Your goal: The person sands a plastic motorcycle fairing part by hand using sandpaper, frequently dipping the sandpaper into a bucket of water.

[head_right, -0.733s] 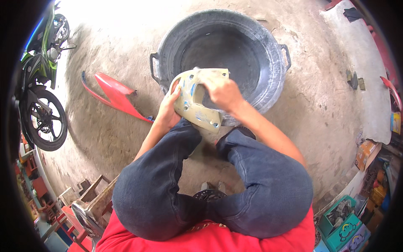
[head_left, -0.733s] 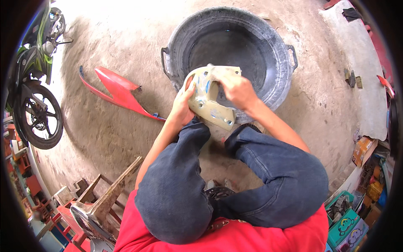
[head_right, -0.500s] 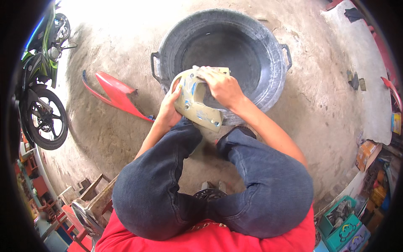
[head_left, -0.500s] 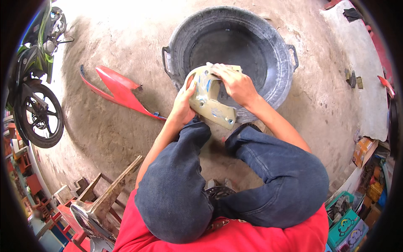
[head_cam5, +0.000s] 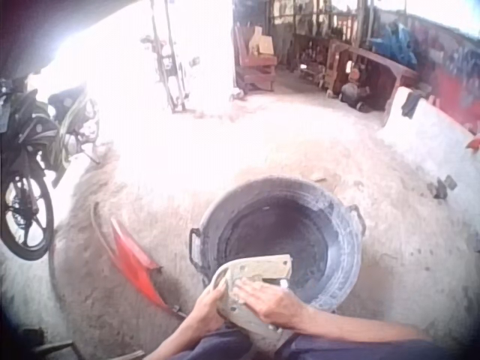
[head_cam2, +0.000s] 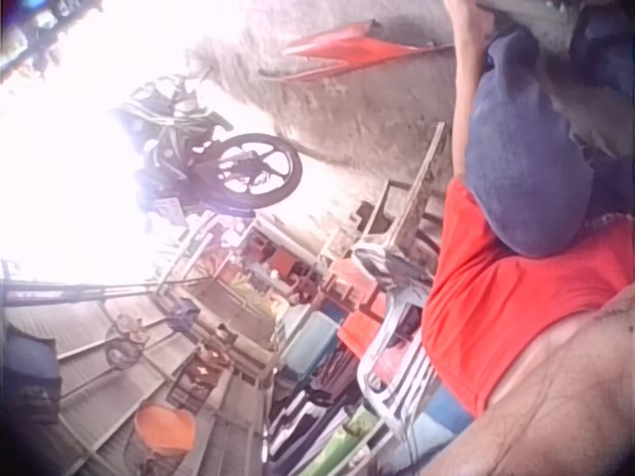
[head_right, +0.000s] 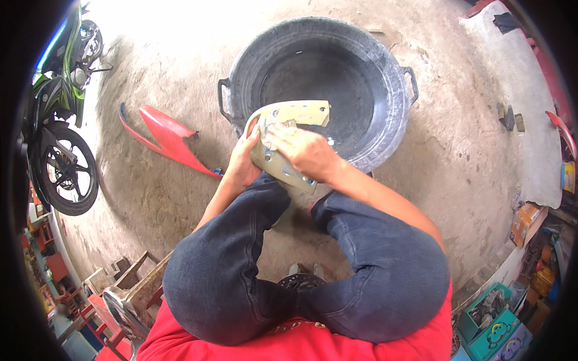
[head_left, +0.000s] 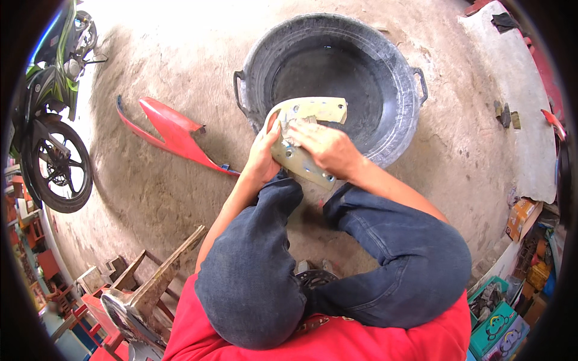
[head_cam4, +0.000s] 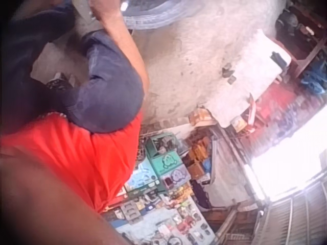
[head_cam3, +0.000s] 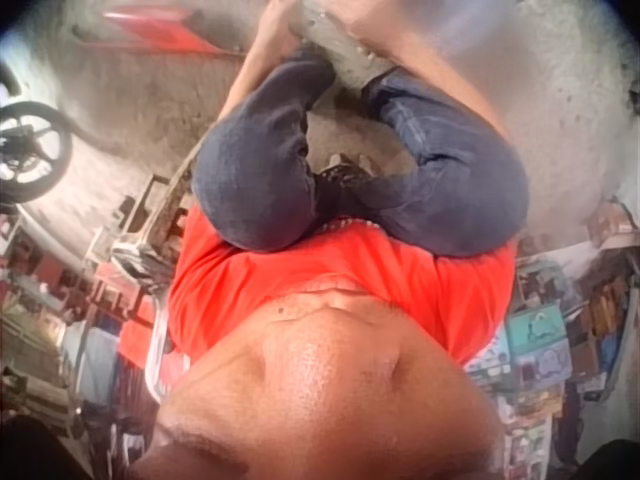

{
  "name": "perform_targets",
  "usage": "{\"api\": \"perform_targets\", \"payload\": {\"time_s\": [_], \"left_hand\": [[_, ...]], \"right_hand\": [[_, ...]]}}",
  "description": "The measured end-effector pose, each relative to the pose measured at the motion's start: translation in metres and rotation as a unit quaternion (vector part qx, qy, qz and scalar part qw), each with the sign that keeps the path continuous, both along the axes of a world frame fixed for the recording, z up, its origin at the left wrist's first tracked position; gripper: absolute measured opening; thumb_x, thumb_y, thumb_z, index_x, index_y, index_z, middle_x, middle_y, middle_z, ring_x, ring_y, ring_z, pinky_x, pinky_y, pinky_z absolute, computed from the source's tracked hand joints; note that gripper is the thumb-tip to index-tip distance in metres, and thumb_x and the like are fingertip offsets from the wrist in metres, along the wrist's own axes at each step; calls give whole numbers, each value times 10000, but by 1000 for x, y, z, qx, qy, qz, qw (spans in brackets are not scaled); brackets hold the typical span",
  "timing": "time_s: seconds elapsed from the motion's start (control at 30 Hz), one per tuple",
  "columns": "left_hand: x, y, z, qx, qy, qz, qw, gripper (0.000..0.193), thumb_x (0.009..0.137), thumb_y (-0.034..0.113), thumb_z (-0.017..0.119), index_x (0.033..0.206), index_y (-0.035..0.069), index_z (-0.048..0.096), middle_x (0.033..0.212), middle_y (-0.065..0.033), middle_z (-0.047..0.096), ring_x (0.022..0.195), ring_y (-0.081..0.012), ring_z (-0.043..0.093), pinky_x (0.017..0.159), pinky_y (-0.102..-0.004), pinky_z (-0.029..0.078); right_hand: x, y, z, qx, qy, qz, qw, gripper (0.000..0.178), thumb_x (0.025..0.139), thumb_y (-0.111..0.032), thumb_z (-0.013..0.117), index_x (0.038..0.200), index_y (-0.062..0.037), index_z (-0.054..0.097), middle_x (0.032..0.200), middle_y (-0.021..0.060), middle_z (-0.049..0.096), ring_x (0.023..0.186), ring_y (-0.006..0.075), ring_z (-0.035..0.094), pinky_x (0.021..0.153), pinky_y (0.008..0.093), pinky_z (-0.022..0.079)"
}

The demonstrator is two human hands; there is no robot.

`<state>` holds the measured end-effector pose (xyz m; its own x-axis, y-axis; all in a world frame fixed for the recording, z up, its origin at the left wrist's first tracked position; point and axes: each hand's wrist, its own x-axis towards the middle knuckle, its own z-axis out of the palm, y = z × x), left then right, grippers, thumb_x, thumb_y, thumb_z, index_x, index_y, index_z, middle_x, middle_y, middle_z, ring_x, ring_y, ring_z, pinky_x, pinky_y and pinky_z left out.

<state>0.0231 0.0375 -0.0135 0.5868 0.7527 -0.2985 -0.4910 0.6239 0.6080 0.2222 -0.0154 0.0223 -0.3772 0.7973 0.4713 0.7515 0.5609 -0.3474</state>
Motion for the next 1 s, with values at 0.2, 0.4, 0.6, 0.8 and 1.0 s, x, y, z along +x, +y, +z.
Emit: {"api": "perform_targets", "payload": {"time_s": [0.2, 0.4, 0.6, 0.8, 1.0], "left_hand": [[9, 1, 0, 10, 8, -4, 1000, 648, 1042, 255, 610, 1602, 62, 345, 1575, -108, 469, 1455, -246, 457, 1205, -426, 387], [9, 0, 8, -1, 19, -4, 1000, 657, 1049, 245, 593, 1611, 28, 331, 1607, -122, 443, 1479, -247, 430, 1228, -408, 343], [1, 0, 3, 3, 0, -1, 1000, 638, 1054, 234, 582, 1606, 27, 337, 1607, -127, 440, 1473, -247, 436, 1225, -408, 348], [11, 1, 8, 7, 15, 3, 1000, 630, 1058, 225, 577, 1603, 19, 338, 1598, -126, 452, 1466, -246, 444, 1220, -406, 355], [7, -1, 8, -6, 28, 5, 1000, 625, 1060, 228, 579, 1599, 14, 347, 1588, -127, 465, 1456, -247, 456, 1216, -406, 362]], "right_hand": [[29, 12, -12, -85, 9, -101, 991, 347, 905, -62, 613, 1238, -45, 711, 1276, 166, 724, 1186, 281, 706, 992, 398, 578], [28, 11, -6, -119, -8, -77, 990, 360, 922, -67, 606, 1270, -41, 692, 1328, 154, 705, 1221, 285, 690, 1039, 393, 559], [5, -2, -11, -38, 2, -26, 999, 351, 908, -138, 604, 1234, -51, 699, 1305, 194, 705, 1175, 287, 710, 969, 388, 587], [38, 19, -18, -48, -13, -118, 992, 334, 920, -32, 585, 1233, -42, 703, 1309, 136, 716, 1195, 290, 702, 984, 370, 585], [27, 11, -3, -71, -28, -55, 996, 335, 908, -101, 598, 1218, -73, 721, 1275, 136, 730, 1154, 246, 722, 962, 369, 596]]}}
